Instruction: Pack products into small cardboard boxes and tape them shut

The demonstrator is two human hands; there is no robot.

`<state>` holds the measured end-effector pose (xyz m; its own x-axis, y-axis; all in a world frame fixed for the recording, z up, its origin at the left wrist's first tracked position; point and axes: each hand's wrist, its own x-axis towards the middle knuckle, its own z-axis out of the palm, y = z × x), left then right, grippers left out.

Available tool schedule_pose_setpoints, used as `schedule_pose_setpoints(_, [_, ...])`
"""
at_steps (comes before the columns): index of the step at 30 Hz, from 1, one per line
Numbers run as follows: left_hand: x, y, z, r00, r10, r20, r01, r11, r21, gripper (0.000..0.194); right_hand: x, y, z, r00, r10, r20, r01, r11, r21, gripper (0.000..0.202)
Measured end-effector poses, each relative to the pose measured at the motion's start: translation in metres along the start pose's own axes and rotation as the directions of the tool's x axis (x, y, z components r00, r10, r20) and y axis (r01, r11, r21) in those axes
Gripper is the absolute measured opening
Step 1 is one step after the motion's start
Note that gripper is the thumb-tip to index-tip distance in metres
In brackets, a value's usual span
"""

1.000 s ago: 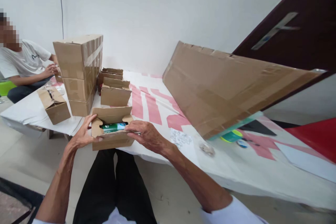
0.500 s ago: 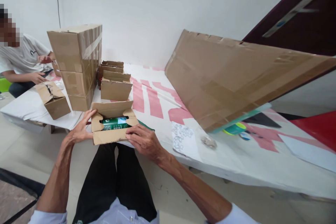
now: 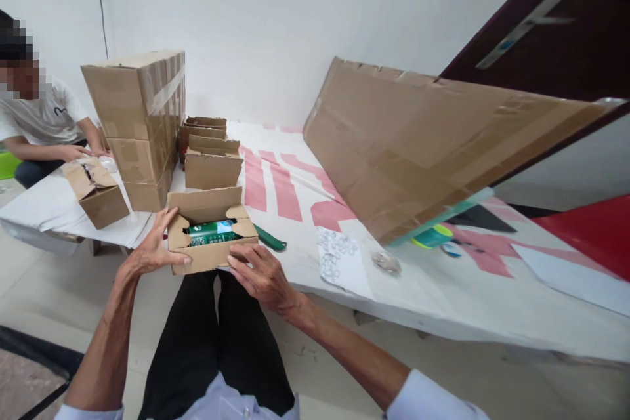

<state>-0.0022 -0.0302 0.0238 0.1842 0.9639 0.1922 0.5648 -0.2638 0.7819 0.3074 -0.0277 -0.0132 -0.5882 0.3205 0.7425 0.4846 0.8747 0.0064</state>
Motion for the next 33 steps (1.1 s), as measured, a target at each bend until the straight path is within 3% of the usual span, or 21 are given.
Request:
schedule_pose_setpoints(7, [-0.002,-0.003,0.0,1.0,0.01,0.004,-0.01,1.0,0.011,0.128,0.024,0.023,-0.006,0.993,0.094,0.07,-0.105,0.981,0.162,0.024])
schedule_pose_setpoints(11, [-0.004,-0.003,0.0,1.0,0.011,-0.002,-0.011,1.0,0.004,0.128,0.042,0.044,0.002,0.962,0.075,0.262,-0.123,0.978,0.171,0.029])
schedule_pose_setpoints(14, [-0.005,-0.003,0.001,1.0,0.016,-0.001,-0.016,1.0,0.0,0.128,0.051,0.051,0.006,0.912,0.021,0.41,-0.105,0.978,0.182,0.029])
schedule_pose_setpoints(18, [-0.006,-0.002,0.0,0.999,0.031,0.008,-0.031,0.999,-0.024,0.128,0.063,0.052,0.004,0.844,0.045,0.534,-0.131,0.984,0.123,0.028])
schedule_pose_setpoints(25, [-0.005,0.0,0.0,0.999,0.027,0.025,-0.026,0.999,-0.047,0.129,0.089,0.059,-0.01,0.771,0.091,0.631,-0.091,0.995,-0.032,0.02])
schedule_pose_setpoints(29, [-0.003,-0.001,0.0,0.999,0.036,0.015,-0.036,0.998,-0.044,0.131,0.102,0.057,-0.017,0.665,0.213,0.716,-0.055,0.97,-0.237,0.022])
schedule_pose_setpoints(33, [-0.002,-0.003,0.001,0.999,0.041,0.022,-0.04,0.999,-0.037,0.135,0.121,0.044,-0.011,0.589,0.186,0.787,0.033,0.967,-0.254,0.023])
